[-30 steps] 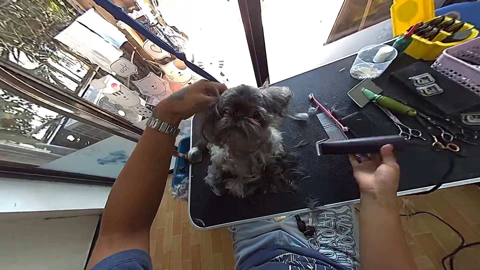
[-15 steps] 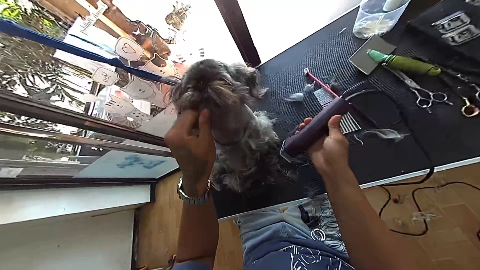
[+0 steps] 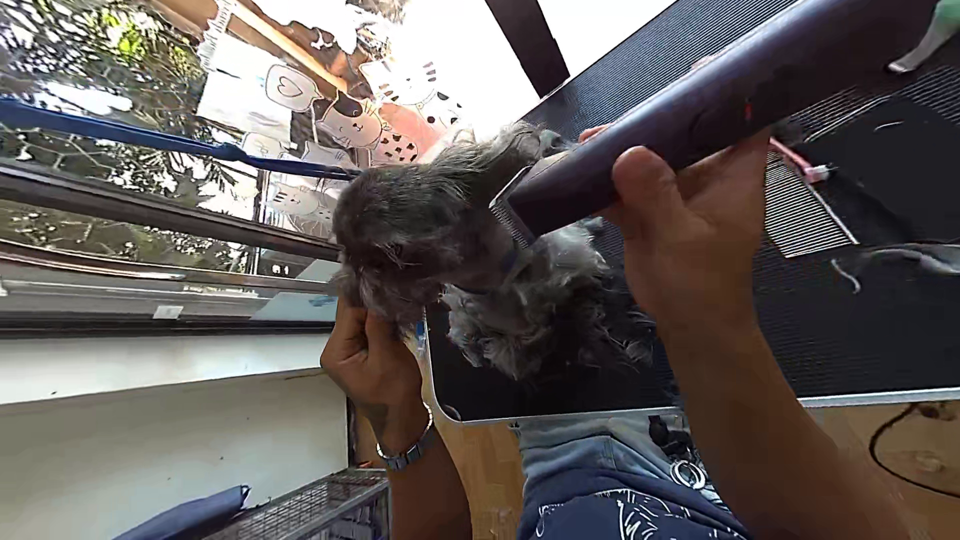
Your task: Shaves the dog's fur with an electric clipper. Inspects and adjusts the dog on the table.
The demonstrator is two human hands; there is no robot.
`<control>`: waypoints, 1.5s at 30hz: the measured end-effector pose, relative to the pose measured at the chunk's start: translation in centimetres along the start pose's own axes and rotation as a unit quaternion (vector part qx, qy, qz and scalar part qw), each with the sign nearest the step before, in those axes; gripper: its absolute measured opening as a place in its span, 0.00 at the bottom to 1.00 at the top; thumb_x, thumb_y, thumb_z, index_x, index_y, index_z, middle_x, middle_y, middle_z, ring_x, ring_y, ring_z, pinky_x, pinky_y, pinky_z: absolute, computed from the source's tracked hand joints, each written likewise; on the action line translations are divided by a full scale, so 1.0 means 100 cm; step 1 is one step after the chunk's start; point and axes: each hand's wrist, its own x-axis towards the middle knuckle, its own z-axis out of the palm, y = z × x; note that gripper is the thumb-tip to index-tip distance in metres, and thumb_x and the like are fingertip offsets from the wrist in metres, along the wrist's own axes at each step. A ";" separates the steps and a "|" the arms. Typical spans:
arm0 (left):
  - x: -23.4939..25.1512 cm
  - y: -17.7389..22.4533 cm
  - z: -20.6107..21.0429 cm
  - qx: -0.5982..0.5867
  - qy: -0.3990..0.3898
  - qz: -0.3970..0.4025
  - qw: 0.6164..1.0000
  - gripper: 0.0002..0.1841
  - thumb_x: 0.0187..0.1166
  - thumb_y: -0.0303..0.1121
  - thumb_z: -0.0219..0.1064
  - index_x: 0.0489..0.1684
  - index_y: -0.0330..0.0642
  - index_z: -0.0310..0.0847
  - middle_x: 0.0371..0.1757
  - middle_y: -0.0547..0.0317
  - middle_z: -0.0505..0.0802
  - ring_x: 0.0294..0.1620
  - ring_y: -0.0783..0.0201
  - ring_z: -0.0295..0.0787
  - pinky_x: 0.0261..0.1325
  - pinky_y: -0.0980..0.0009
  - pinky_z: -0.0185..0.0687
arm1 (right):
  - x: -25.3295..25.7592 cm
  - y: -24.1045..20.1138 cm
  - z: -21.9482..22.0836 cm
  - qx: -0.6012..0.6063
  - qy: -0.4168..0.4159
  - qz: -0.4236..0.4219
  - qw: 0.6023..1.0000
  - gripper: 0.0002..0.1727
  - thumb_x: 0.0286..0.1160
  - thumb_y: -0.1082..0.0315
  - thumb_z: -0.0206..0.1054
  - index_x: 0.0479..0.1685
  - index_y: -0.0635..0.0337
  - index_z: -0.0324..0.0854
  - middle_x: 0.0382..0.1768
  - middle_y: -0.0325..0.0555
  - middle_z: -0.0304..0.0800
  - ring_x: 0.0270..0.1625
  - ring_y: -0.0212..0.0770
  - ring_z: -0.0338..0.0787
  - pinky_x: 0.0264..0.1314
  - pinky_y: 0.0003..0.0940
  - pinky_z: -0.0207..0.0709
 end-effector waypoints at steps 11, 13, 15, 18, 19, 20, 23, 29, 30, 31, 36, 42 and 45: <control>-0.005 -0.003 -0.011 0.013 0.015 0.034 0.999 0.11 0.85 0.33 0.63 0.30 0.52 0.89 0.31 0.80 0.91 0.34 0.82 0.87 0.41 0.81 0.85 | 0.010 0.037 0.044 0.055 0.012 -0.052 0.997 0.33 0.76 0.78 0.69 0.72 0.62 0.48 0.57 0.57 0.80 0.59 0.51 0.90 0.61 0.49 0.90; -0.006 -0.007 -0.014 0.004 0.012 0.035 0.999 0.11 0.86 0.36 0.64 0.32 0.54 0.90 0.32 0.80 0.92 0.35 0.82 0.88 0.42 0.80 0.86 | 0.015 0.041 0.046 0.057 0.006 -0.047 0.997 0.33 0.77 0.78 0.68 0.72 0.62 0.47 0.57 0.57 0.79 0.59 0.52 0.90 0.60 0.49 0.90; -0.006 -0.010 -0.015 -0.001 0.012 0.036 0.999 0.10 0.85 0.38 0.65 0.34 0.55 0.91 0.35 0.80 0.93 0.37 0.81 0.89 0.44 0.79 0.87 | 0.020 0.044 0.049 0.054 -0.002 -0.041 0.998 0.34 0.76 0.79 0.69 0.73 0.62 0.47 0.57 0.57 0.79 0.59 0.53 0.91 0.60 0.50 0.91; -0.007 -0.012 -0.017 0.002 0.014 0.038 0.999 0.10 0.85 0.39 0.66 0.33 0.55 0.91 0.38 0.79 0.93 0.40 0.81 0.88 0.45 0.79 0.86 | 0.026 0.048 0.056 0.032 -0.023 -0.027 0.999 0.35 0.77 0.77 0.69 0.75 0.63 0.47 0.56 0.57 0.79 0.58 0.51 0.91 0.59 0.49 0.92; -0.008 -0.013 -0.017 0.001 0.015 0.039 0.999 0.10 0.84 0.39 0.66 0.33 0.55 0.91 0.39 0.79 0.93 0.40 0.80 0.88 0.46 0.79 0.86 | 0.027 0.049 0.059 0.028 -0.032 -0.025 0.999 0.36 0.76 0.77 0.69 0.75 0.64 0.47 0.56 0.57 0.80 0.58 0.51 0.92 0.59 0.48 0.92; -0.008 -0.014 -0.018 -0.001 0.016 0.040 0.999 0.10 0.84 0.40 0.66 0.33 0.55 0.91 0.40 0.79 0.93 0.41 0.80 0.89 0.46 0.79 0.86 | 0.027 0.050 0.062 0.024 -0.041 -0.023 0.999 0.37 0.76 0.77 0.70 0.76 0.64 0.46 0.56 0.56 0.80 0.58 0.50 0.92 0.59 0.48 0.93; -0.007 -0.015 -0.018 -0.009 0.017 0.041 0.999 0.09 0.84 0.40 0.66 0.36 0.55 0.92 0.40 0.79 0.93 0.41 0.80 0.89 0.46 0.79 0.87 | 0.025 0.052 0.067 0.020 -0.072 -0.003 0.997 0.39 0.75 0.76 0.71 0.78 0.64 0.45 0.55 0.53 0.80 0.56 0.47 0.92 0.59 0.46 0.93; -0.005 -0.019 -0.021 -0.021 0.019 0.043 0.999 0.09 0.85 0.41 0.66 0.42 0.56 0.93 0.43 0.80 0.94 0.43 0.82 0.89 0.47 0.81 0.86 | 0.022 0.055 0.061 0.062 -0.182 0.037 0.981 0.37 0.76 0.76 0.69 0.76 0.65 0.45 0.57 0.55 0.83 0.60 0.49 0.92 0.62 0.46 0.91; -0.005 -0.020 -0.022 -0.024 0.017 0.042 0.999 0.09 0.85 0.40 0.65 0.43 0.56 0.93 0.44 0.79 0.94 0.45 0.81 0.89 0.49 0.80 0.86 | 0.023 0.054 0.058 0.063 -0.197 0.033 0.978 0.36 0.76 0.76 0.70 0.75 0.65 0.46 0.57 0.55 0.83 0.60 0.49 0.92 0.63 0.46 0.91; -0.004 -0.020 -0.022 -0.025 0.017 0.042 0.999 0.09 0.85 0.40 0.65 0.44 0.56 0.93 0.45 0.79 0.94 0.45 0.81 0.89 0.50 0.79 0.86 | 0.025 0.054 0.057 0.063 -0.202 0.024 0.977 0.36 0.76 0.76 0.70 0.75 0.66 0.46 0.57 0.56 0.83 0.61 0.50 0.91 0.64 0.47 0.90; 0.000 -0.021 -0.023 -0.023 0.029 0.047 0.998 0.09 0.85 0.40 0.65 0.41 0.56 0.93 0.43 0.79 0.94 0.45 0.81 0.89 0.50 0.79 0.87 | 0.038 0.054 0.067 0.071 -0.195 -0.036 0.978 0.40 0.74 0.76 0.71 0.75 0.68 0.43 0.58 0.60 0.81 0.63 0.53 0.90 0.68 0.51 0.87; 0.005 -0.021 -0.027 -0.018 0.042 0.047 0.998 0.09 0.84 0.39 0.66 0.37 0.57 0.92 0.39 0.80 0.93 0.41 0.80 0.89 0.48 0.78 0.87 | 0.036 0.052 0.073 0.050 -0.319 -0.008 0.946 0.40 0.72 0.76 0.72 0.77 0.72 0.45 0.57 0.58 0.86 0.61 0.50 0.92 0.65 0.45 0.90; 0.004 -0.022 -0.028 -0.015 0.041 0.047 0.998 0.09 0.85 0.38 0.65 0.37 0.58 0.92 0.40 0.81 0.93 0.42 0.82 0.88 0.48 0.80 0.86 | 0.041 0.048 0.069 0.051 -0.309 0.002 0.950 0.38 0.73 0.73 0.73 0.75 0.69 0.49 0.57 0.55 0.86 0.61 0.50 0.92 0.67 0.47 0.89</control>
